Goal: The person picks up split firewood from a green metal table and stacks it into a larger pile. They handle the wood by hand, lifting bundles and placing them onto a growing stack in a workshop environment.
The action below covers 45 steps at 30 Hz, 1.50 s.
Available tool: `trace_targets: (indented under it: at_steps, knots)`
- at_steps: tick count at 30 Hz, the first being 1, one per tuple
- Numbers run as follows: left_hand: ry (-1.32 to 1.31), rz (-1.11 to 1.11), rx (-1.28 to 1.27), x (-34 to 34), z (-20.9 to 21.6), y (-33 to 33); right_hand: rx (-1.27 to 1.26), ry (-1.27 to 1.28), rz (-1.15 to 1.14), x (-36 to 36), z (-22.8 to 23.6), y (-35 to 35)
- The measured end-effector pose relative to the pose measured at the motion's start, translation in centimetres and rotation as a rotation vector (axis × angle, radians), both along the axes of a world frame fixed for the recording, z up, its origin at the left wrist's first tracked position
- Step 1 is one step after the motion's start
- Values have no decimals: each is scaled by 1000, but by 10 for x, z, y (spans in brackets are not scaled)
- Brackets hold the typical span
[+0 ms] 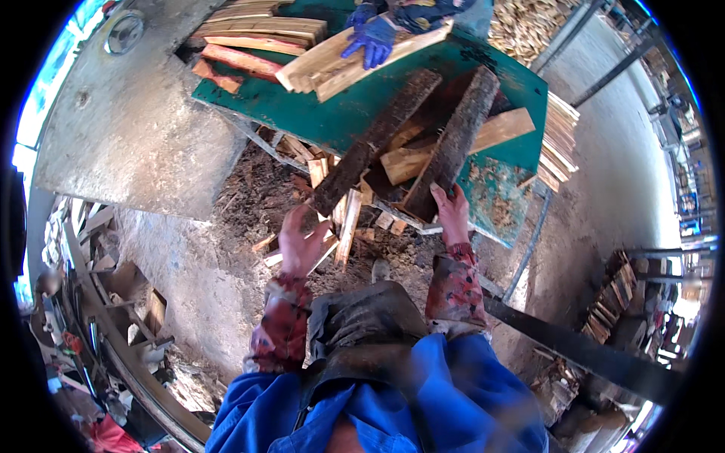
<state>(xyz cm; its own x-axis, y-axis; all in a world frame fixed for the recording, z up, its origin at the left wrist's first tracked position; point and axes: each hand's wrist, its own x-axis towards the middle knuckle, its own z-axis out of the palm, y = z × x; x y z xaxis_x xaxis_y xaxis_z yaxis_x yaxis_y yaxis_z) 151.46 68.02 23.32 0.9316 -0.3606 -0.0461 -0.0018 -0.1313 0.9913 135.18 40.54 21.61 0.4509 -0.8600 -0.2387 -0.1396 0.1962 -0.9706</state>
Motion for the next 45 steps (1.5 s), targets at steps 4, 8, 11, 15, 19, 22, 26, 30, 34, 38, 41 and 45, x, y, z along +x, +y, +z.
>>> trace_targets:
  at_steps: [4,8,11,15,19,22,26,30,34,38,41,45]
  knots:
    - [-493,-249,607,30,25,-54,96,-126,-8,2,-1,-3]
    - [-492,-372,782,47,23,-79,102,-145,-62,-2,4,-1]
    - [-514,-414,797,64,1,-87,118,-171,-133,-5,20,6]
    - [-451,-463,602,79,-2,-88,91,-181,-221,-8,30,38]
    - [-505,-467,456,91,-3,-54,136,-181,-290,-6,40,81]
    - [-496,-542,388,91,4,-27,57,-140,-322,-5,38,100]
    - [-465,-586,266,89,26,-26,19,-131,-337,11,47,104]
    - [-567,-602,136,89,45,-60,77,-163,-341,39,49,80]
    - [-652,-662,196,89,67,-133,-97,48,-183,47,40,31]
    - [-775,-810,366,102,65,-211,-168,254,35,36,46,10]
    - [-739,-812,366,111,41,-252,-177,261,30,30,28,6]
    - [-620,-852,507,103,29,-301,-159,137,-62,32,20,-9]
